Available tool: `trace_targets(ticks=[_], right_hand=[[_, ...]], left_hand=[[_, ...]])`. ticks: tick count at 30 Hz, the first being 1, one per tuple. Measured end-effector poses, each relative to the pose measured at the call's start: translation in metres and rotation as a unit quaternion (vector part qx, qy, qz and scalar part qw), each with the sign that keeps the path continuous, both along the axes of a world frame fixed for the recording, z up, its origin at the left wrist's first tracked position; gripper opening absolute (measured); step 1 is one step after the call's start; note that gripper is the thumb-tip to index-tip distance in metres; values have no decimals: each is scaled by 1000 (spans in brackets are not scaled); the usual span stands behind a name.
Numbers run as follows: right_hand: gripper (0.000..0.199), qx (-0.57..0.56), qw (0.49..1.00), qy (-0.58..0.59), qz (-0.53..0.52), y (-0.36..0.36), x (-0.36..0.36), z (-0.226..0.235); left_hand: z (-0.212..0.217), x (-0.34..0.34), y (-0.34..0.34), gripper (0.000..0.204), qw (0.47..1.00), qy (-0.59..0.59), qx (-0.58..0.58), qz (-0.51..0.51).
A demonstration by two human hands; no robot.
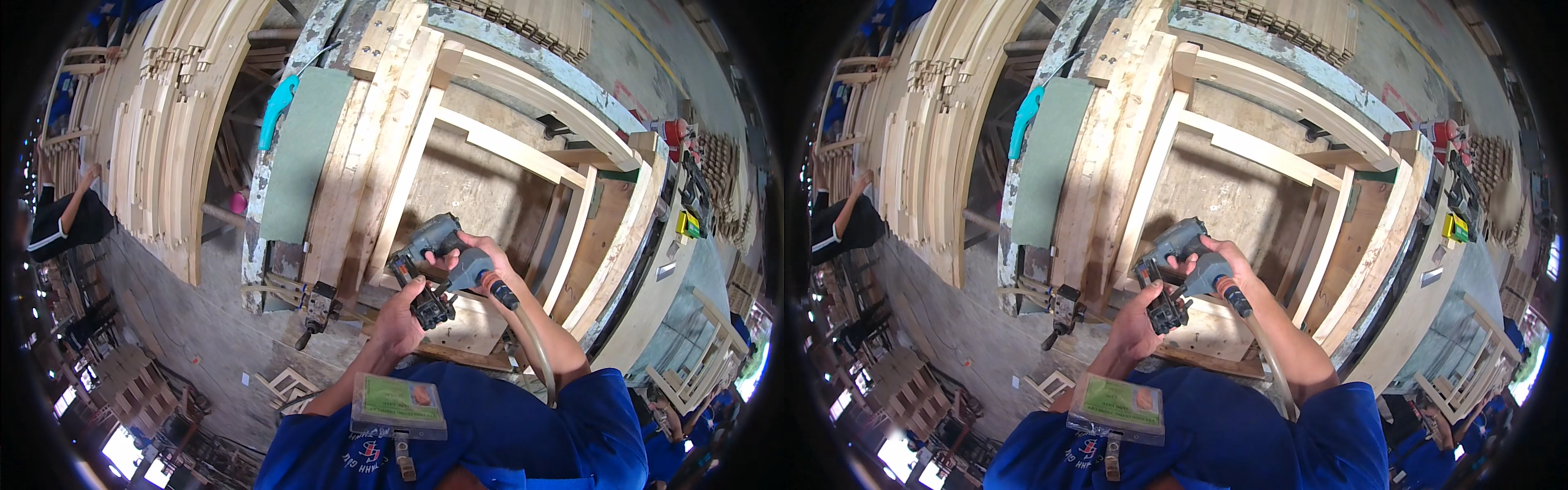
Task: The person assembles wooden chair frames on a workbench in a factory. They receive frames from a coworker, align the pieces, and use a nail gun to fasten joints before passing the completed frames down the line.
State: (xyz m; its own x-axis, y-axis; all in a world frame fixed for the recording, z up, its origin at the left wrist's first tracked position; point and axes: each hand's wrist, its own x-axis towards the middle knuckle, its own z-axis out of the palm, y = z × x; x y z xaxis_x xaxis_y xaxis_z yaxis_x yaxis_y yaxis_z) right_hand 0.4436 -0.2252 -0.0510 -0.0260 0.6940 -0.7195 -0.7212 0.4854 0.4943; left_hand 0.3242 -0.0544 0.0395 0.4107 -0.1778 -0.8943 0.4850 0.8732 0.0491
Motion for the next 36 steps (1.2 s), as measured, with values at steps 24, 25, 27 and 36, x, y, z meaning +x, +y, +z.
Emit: trace_targets(ticks=[24,25,27,36], right_hand=[[35,-489,733,-473,-20,-233,-130,234],[37,-554,681,-479,0,-253,-140,239],[50,-656,594,-456,92,-293,-154,234],[73,-812,219,-329,429,-395,-214,153]], left_hand=[[29,-91,140,43,224,-161,920,-280],[33,-88,137,45,199,-166,916,-307],[41,-82,133,47,143,-162,911,-351],[12,42,20,76,122,-302,795,-511]])
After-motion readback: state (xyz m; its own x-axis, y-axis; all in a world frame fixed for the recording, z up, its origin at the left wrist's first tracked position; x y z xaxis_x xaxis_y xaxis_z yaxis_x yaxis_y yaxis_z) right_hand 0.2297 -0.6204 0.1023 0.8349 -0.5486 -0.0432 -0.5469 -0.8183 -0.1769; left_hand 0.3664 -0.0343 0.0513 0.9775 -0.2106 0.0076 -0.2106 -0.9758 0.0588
